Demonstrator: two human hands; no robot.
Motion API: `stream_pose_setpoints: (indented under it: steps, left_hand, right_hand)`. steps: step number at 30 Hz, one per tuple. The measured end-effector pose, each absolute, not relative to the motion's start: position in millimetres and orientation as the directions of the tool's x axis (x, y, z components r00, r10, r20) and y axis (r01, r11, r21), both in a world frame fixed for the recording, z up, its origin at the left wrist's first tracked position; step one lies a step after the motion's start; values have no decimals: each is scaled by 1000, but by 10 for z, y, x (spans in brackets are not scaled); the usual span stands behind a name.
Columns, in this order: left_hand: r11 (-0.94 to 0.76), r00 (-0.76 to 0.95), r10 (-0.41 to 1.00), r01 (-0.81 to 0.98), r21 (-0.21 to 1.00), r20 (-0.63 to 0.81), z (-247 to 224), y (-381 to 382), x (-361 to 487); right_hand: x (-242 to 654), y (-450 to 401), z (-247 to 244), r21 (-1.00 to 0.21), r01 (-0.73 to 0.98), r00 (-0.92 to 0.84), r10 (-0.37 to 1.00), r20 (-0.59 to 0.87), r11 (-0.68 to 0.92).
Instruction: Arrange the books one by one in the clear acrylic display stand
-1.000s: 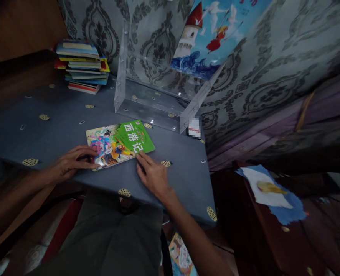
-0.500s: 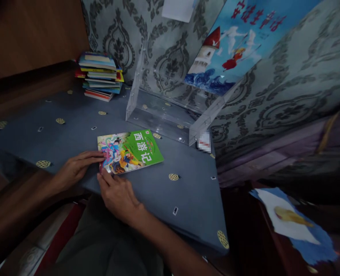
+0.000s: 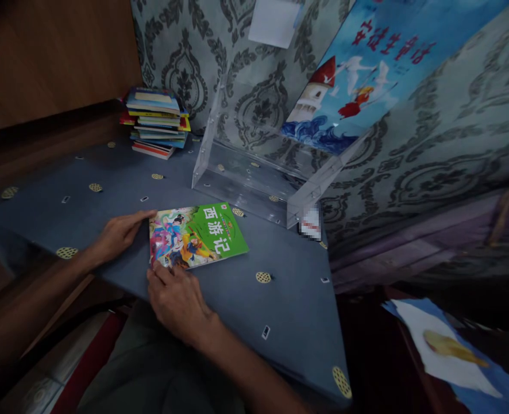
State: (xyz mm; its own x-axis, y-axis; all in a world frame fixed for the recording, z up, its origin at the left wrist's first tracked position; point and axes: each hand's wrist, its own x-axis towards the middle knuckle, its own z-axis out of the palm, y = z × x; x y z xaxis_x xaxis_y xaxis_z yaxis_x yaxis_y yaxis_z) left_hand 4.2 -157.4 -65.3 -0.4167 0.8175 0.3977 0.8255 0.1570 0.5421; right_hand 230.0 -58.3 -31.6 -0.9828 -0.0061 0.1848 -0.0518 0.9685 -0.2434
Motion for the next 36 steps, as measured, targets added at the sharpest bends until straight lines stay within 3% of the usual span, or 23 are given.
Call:
stream_pose_setpoints:
  steps: [7,24,28,31,36]
  left_hand:
    - [125,-467,781,769,628,416,-637,-1560,46]
    - [202,-481,763,813,547,433,-657,-1522,65]
    - [277,-463,780,858,432,420,-624,-1492,82]
    - [382,-455,821,887,260,345,-539,-1455,125]
    - [495,-492,861,869,9,126,-251,-1341,257]
  right_hand:
    - [2135,-380,-273,-274,-237,-954,-169,249,932]
    - [1363,-153,-375,-230,-139,-976,-93,197,963]
    - [1564,-131,-423,-243,-65,-977,-13,213,968]
    - [1679,125,-430,-274,48,-982,96,163,960]
    - [1787,749,-373,-298,392,-902,427,59,870]
